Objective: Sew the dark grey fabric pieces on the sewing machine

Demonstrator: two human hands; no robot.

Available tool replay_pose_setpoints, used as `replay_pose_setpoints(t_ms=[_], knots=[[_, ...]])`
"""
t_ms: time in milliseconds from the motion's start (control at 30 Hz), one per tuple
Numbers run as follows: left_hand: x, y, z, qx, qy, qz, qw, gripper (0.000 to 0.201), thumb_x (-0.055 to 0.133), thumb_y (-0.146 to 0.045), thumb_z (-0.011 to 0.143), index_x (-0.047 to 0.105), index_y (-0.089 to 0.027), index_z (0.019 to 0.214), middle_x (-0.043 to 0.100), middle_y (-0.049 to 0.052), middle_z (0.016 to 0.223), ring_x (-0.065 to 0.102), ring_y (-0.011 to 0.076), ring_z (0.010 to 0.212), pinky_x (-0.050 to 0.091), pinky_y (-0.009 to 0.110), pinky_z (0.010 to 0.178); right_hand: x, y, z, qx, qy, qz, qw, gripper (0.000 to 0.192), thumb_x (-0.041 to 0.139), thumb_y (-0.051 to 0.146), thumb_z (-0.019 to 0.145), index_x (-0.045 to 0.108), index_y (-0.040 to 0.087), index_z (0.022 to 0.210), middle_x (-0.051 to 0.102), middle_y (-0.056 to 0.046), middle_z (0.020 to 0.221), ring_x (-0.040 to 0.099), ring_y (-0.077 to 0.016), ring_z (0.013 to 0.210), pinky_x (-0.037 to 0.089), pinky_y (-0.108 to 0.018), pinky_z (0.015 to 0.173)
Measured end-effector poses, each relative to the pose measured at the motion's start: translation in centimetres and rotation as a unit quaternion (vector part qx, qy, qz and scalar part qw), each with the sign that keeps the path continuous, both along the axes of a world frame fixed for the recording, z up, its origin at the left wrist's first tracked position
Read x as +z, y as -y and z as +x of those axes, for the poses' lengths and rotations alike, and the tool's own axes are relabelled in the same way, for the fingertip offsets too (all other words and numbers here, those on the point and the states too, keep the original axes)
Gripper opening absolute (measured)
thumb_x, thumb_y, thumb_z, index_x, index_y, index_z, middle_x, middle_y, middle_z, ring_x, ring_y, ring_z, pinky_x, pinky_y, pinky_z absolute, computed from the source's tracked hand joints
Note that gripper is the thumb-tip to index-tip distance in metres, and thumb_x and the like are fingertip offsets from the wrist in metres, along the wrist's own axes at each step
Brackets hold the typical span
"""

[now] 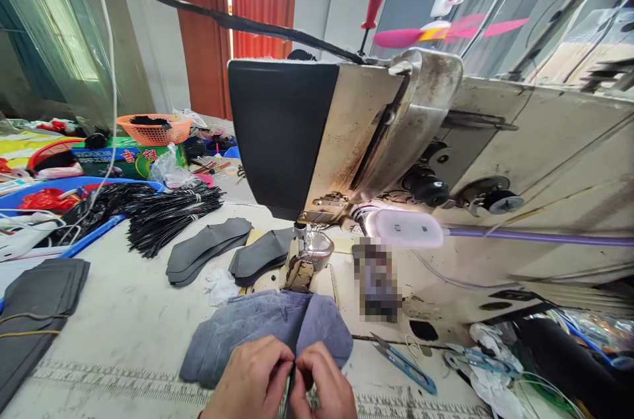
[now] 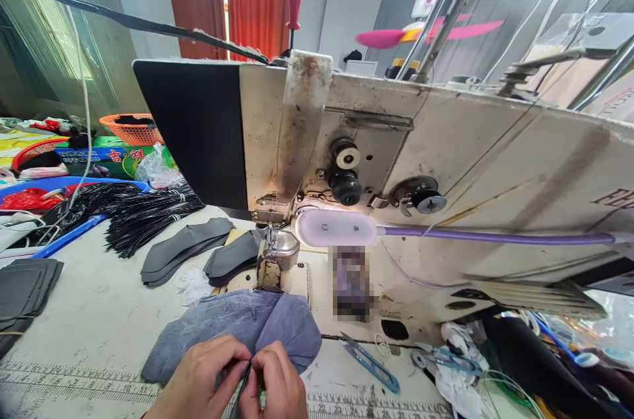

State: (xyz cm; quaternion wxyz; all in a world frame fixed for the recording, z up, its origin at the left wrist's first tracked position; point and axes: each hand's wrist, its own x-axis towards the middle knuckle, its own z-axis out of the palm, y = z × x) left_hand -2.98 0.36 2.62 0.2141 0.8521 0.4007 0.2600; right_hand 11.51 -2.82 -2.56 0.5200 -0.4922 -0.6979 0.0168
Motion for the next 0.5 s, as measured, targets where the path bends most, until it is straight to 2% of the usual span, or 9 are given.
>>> replay_pose_setpoints(t_ms=[133,200,333,433,500], knots=[[-0.1,0.1,0.8,0.017,0.021,-0.006,1.0,0.023,0.042,-0.007,0.082,0.062,-0.019,0.079,0.067,0.002,0.071,0.062,0.0152,0.06,0.043,0.024,0.055,0.4,0.0,0.7,0.027,0.004,-0.017,0.999,0.018,0.043,0.005,0.084,0.046,0.023,0.081,0.048,0.003,0.068,0.051,-0.0106,0.057,0.041,-0.019,0.051],[0.0,0.1,1.3,0.028,0.036,-0.04,0.998,0.021,0.044,-0.008,0.081,0.063,-0.019,0.078,0.067,0.002,0.071,0.061,0.0149,0.06,0.043,0.023,0.056,0.6,0.0,1.0,0.031,-0.004,-0.031,0.999,0.018,0.044,0.006,0.084,0.047,0.023,0.081,0.049,0.003,0.069,0.052,-0.0102,0.058,0.041,-0.018,0.052],[0.4,-0.3,1.4,0.057,0.075,-0.121,0.988,0.019,0.046,-0.014,0.082,0.063,-0.018,0.076,0.067,0.002,0.07,0.061,0.0154,0.061,0.044,0.024,0.059,0.6,0.0,1.4,-0.005,-0.065,-0.053,0.996,0.015,0.044,0.011,0.086,0.046,0.023,0.076,0.047,0.004,0.068,0.05,-0.011,0.058,0.04,-0.019,0.053],[0.5,-1.1,0.9,0.098,0.129,-0.176,0.971,0.017,0.048,-0.021,0.084,0.062,-0.018,0.075,0.065,0.003,0.069,0.059,0.0165,0.063,0.044,0.026,0.06,0.6,0.0,2.2,-0.02,-0.12,-0.072,0.99,0.013,0.045,0.016,0.086,0.047,0.023,0.076,0.045,0.004,0.068,0.047,-0.0112,0.055,0.039,-0.019,0.05],[0.5,-1.7,0.7,0.115,0.195,-0.241,0.944,0.017,0.053,-0.029,0.084,0.061,-0.017,0.075,0.062,0.002,0.068,0.058,0.0164,0.063,0.045,0.027,0.061,0.5,0.0,2.6,-0.026,-0.163,-0.089,0.982,0.011,0.045,0.02,0.088,0.05,0.024,0.079,0.045,0.004,0.069,0.047,-0.0115,0.055,0.038,-0.019,0.048]])
